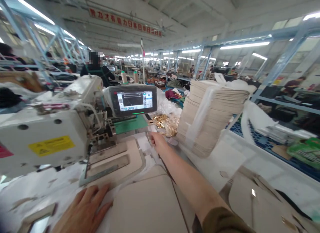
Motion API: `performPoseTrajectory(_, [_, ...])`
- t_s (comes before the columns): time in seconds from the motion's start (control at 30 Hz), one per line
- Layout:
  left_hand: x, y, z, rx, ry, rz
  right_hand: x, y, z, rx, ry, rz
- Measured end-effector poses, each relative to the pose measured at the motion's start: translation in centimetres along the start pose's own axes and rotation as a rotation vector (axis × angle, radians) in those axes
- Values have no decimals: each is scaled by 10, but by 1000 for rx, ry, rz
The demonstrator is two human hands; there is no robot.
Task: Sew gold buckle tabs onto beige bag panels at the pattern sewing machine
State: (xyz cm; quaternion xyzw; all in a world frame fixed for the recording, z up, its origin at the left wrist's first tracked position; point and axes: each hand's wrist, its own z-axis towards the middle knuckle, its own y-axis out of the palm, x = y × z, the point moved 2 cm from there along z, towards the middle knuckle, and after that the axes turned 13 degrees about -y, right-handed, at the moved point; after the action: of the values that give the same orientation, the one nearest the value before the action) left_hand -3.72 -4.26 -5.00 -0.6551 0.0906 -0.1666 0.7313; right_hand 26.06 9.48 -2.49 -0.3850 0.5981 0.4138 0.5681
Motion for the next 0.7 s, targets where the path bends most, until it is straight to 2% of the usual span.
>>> performPoseTrajectory(0.13, [-10, 2, 9, -100, -4, -50, -9, -26, -6, 57, 48, 187])
performPoseTrajectory(0.27, [-7, -6, 16, -136, -18, -106, -3, -39, -17, 33, 97, 472])
performPoseTrajectory(0.4, [-1, -39, 10, -158, -156, -164, 1, -42, -31, -48, 94, 424])
performPoseTrajectory(0.47, [-7, -60, 6, -166, -254, -165, 0, -43, -38, -96, 106, 374])
performPoseTrajectory(0.57, [-43, -83, 0, -153, -502, -60, 2, -43, -36, -173, 164, 272])
performPoseTrajectory(0.7, [-118, -102, -28, -45, -851, 124, 8, -37, -32, -318, 159, 158])
